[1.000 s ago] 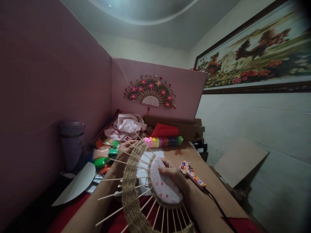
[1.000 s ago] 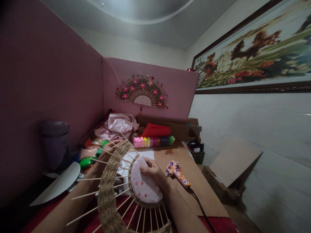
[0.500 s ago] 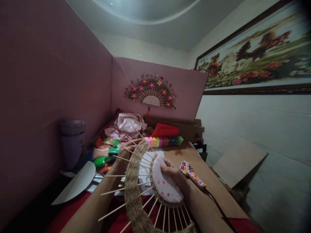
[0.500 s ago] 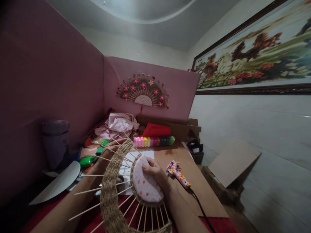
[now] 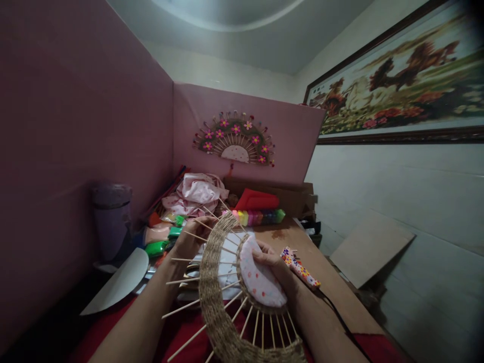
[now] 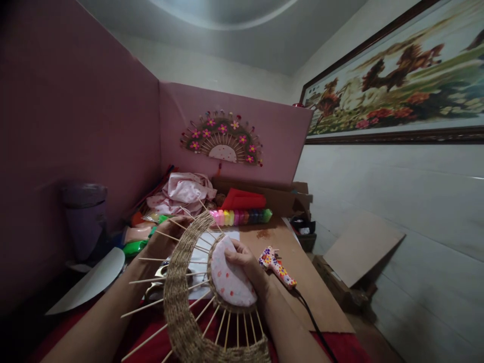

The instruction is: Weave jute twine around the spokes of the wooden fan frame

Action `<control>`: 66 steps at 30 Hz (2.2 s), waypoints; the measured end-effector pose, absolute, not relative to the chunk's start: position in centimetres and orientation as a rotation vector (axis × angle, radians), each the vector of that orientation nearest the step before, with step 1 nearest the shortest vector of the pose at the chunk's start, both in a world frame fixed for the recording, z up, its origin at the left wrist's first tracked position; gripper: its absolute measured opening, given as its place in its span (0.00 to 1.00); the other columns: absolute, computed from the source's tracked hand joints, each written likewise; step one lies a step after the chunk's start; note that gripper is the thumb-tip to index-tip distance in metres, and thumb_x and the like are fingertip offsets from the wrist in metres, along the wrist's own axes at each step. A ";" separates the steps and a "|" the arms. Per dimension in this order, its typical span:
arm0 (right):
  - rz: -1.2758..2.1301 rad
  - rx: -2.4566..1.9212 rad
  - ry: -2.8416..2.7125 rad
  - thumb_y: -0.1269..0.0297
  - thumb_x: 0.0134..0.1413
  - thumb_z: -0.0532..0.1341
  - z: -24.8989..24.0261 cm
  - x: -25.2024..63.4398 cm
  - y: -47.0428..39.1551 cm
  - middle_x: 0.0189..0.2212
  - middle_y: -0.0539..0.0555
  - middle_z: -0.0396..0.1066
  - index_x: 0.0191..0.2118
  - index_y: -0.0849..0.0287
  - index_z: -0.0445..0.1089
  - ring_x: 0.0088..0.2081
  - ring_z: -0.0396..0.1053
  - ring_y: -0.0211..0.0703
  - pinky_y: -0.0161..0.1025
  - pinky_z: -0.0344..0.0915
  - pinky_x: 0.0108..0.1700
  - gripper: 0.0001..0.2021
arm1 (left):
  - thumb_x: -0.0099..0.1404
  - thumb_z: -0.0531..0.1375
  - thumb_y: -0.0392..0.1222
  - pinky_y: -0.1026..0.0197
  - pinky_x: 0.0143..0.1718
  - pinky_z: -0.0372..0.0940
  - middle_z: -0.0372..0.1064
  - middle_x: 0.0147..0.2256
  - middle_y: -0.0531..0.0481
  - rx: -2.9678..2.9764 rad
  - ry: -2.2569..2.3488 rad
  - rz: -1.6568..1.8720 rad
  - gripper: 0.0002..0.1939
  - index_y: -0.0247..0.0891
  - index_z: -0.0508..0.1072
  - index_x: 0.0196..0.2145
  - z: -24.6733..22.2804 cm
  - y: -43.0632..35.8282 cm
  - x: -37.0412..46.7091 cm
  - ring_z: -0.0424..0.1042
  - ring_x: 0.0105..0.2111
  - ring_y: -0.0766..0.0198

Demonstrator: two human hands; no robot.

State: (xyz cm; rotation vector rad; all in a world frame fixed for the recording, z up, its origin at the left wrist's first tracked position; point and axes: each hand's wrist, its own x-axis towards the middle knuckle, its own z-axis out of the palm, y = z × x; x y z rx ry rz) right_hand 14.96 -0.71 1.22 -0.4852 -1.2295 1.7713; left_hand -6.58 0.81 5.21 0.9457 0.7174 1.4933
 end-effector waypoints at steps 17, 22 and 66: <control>1.767 -0.492 -1.290 0.64 0.39 0.66 1.0 15.7 0.6 0.24 0.51 0.69 0.36 0.64 0.68 0.22 0.64 0.33 0.31 0.60 0.26 0.16 | 0.53 0.55 0.49 0.69 0.13 0.46 0.62 0.14 0.52 0.933 0.711 1.594 0.17 0.32 0.74 0.19 5.3 1.4 -8.1 0.53 0.14 0.73; 1.765 -0.535 -1.310 0.64 0.36 0.67 0.8 15.9 1.1 0.23 0.50 0.68 0.33 0.64 0.68 0.22 0.64 0.32 0.29 0.58 0.24 0.14 | 0.49 0.59 0.46 0.68 0.16 0.45 0.68 0.19 0.51 1.148 1.031 1.697 0.12 0.34 0.76 0.22 4.9 1.7 -8.8 0.54 0.16 0.73; 1.657 -0.500 -1.289 0.64 0.38 0.66 1.5 16.2 0.9 0.26 0.51 0.70 0.37 0.63 0.69 0.25 0.67 0.36 0.31 0.60 0.27 0.16 | 0.54 0.56 0.48 0.65 0.26 0.59 0.75 0.27 0.50 2.061 1.822 1.447 0.13 0.40 0.77 0.31 10.0 2.1 -9.9 0.71 0.28 0.61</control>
